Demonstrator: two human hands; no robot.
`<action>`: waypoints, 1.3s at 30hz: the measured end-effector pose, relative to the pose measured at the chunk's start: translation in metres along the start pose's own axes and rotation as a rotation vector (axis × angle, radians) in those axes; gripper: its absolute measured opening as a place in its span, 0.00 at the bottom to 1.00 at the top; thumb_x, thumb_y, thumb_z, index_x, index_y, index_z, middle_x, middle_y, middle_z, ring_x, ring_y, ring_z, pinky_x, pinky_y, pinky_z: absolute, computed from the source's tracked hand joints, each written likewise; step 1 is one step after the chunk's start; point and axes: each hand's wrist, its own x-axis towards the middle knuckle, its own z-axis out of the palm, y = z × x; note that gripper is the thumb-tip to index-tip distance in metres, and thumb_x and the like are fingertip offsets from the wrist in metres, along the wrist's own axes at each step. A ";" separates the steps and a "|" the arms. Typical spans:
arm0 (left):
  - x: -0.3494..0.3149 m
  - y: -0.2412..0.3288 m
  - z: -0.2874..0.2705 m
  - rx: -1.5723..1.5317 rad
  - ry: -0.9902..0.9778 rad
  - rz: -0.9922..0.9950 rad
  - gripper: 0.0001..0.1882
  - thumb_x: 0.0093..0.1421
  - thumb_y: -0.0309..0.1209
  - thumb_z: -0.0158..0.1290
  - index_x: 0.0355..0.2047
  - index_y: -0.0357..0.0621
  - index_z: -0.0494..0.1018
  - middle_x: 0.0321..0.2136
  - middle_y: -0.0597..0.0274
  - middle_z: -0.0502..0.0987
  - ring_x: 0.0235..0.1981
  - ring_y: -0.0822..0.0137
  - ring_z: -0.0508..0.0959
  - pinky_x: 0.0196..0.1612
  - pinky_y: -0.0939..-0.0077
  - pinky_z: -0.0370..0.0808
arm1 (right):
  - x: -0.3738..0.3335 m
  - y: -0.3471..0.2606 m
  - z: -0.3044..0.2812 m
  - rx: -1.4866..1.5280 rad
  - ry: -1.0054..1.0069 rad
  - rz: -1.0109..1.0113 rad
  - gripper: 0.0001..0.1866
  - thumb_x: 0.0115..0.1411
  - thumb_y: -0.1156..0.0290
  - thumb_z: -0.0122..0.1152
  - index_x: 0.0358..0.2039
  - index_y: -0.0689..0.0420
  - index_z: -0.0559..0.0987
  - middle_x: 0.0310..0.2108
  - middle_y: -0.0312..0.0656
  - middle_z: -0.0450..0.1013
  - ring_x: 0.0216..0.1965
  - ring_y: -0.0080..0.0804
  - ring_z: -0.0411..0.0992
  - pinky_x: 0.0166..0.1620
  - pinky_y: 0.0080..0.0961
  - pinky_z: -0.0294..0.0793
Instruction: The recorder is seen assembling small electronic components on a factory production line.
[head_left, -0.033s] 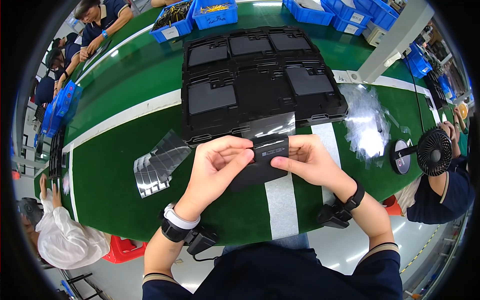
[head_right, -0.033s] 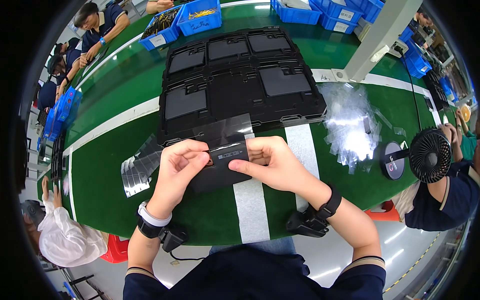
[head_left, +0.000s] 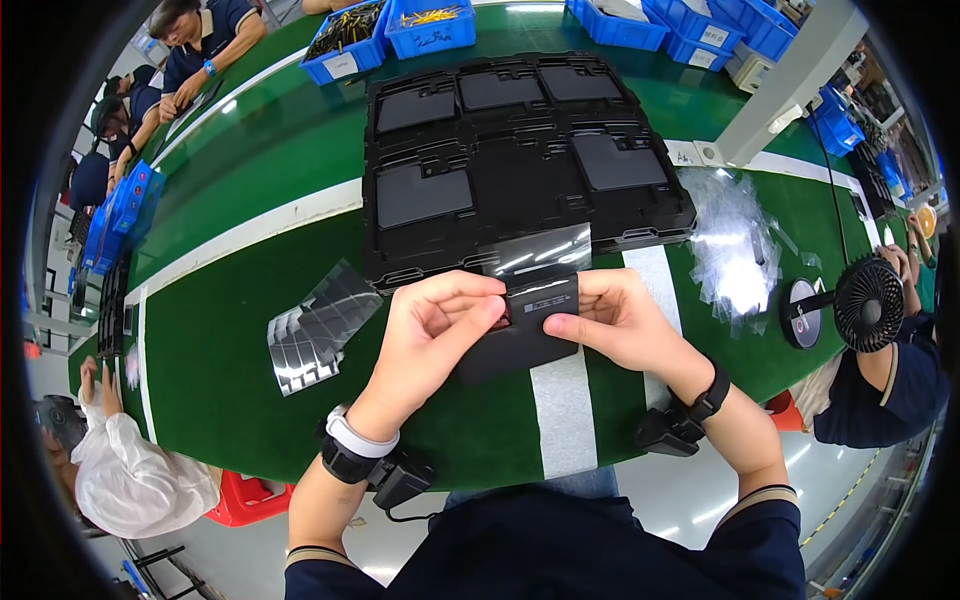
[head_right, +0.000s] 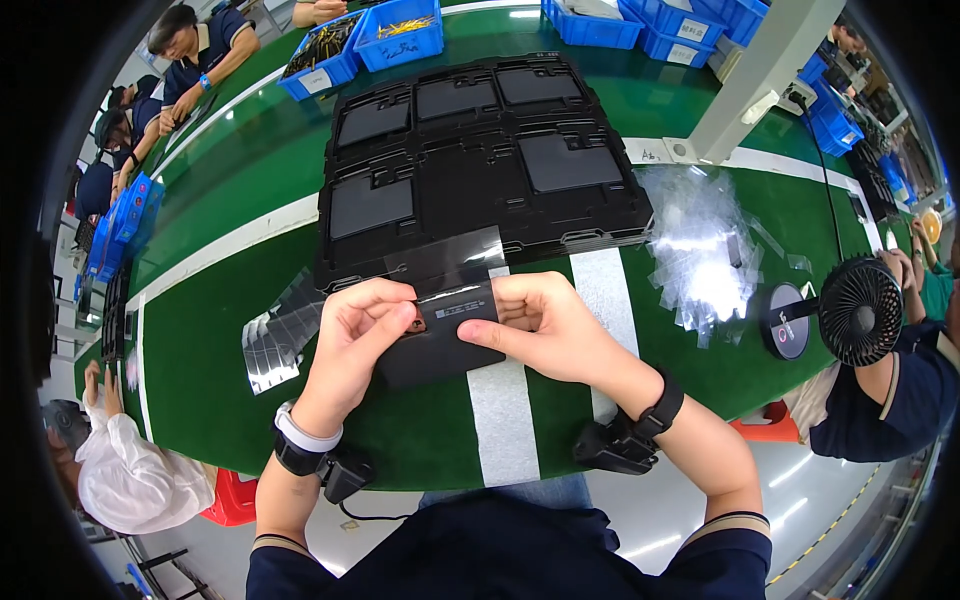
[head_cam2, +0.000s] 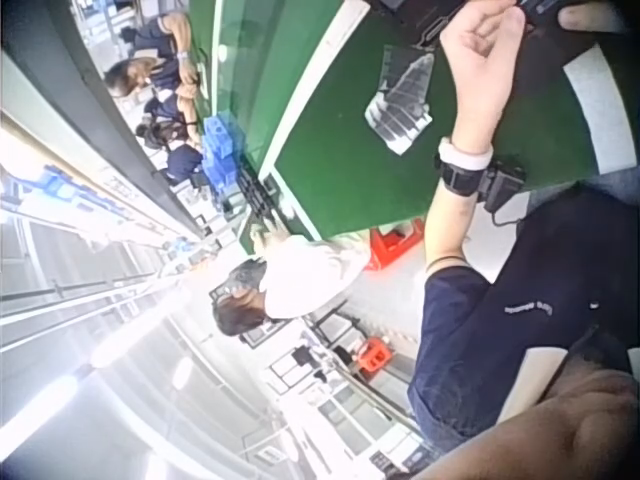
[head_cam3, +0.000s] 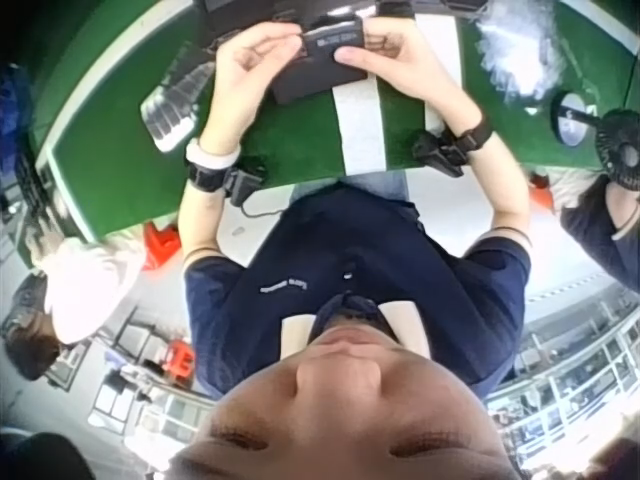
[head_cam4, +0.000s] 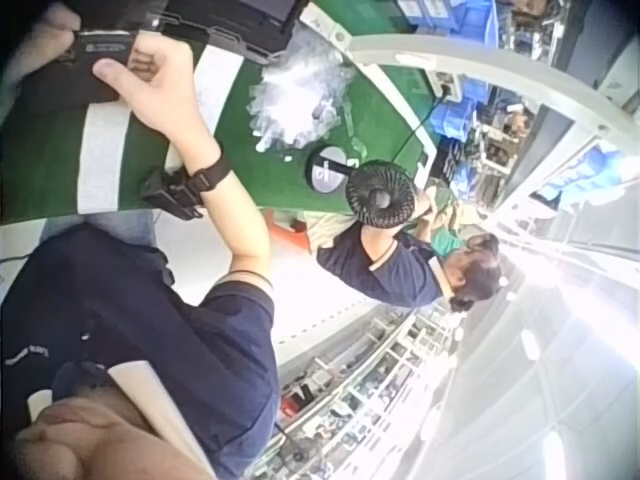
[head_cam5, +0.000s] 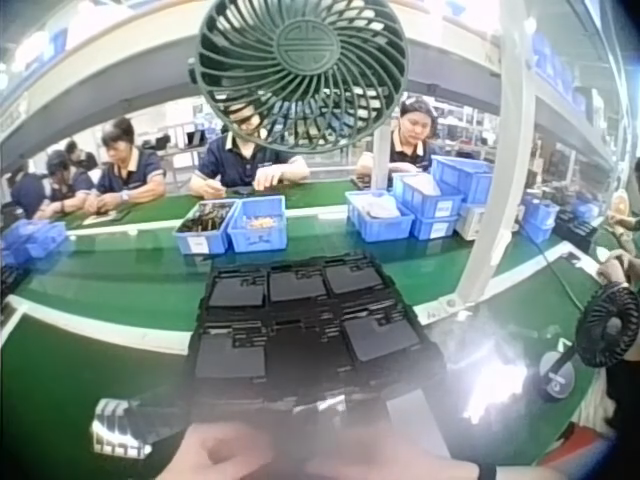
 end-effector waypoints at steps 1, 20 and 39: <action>0.001 0.000 -0.003 -0.060 -0.031 -0.051 0.09 0.57 0.25 0.56 0.38 0.35 0.74 0.32 0.57 0.79 0.33 0.74 0.78 0.36 0.83 0.75 | 0.000 -0.001 0.000 0.070 -0.017 0.016 0.13 0.57 0.77 0.60 0.42 0.65 0.77 0.35 0.38 0.77 0.36 0.19 0.73 0.42 0.18 0.73; 0.001 0.006 -0.006 -0.044 -0.010 -0.094 0.09 0.59 0.27 0.53 0.39 0.35 0.75 0.32 0.57 0.79 0.34 0.71 0.79 0.39 0.80 0.76 | 0.002 0.002 0.003 0.119 -0.009 -0.025 0.11 0.59 0.78 0.56 0.42 0.66 0.76 0.39 0.40 0.76 0.41 0.21 0.72 0.45 0.19 0.72; 0.002 0.003 -0.004 -0.042 -0.016 -0.032 0.09 0.59 0.25 0.53 0.39 0.34 0.74 0.34 0.58 0.79 0.37 0.72 0.78 0.44 0.79 0.76 | 0.003 0.003 0.006 0.064 0.083 -0.011 0.10 0.60 0.75 0.57 0.40 0.65 0.76 0.35 0.35 0.75 0.36 0.16 0.71 0.42 0.16 0.71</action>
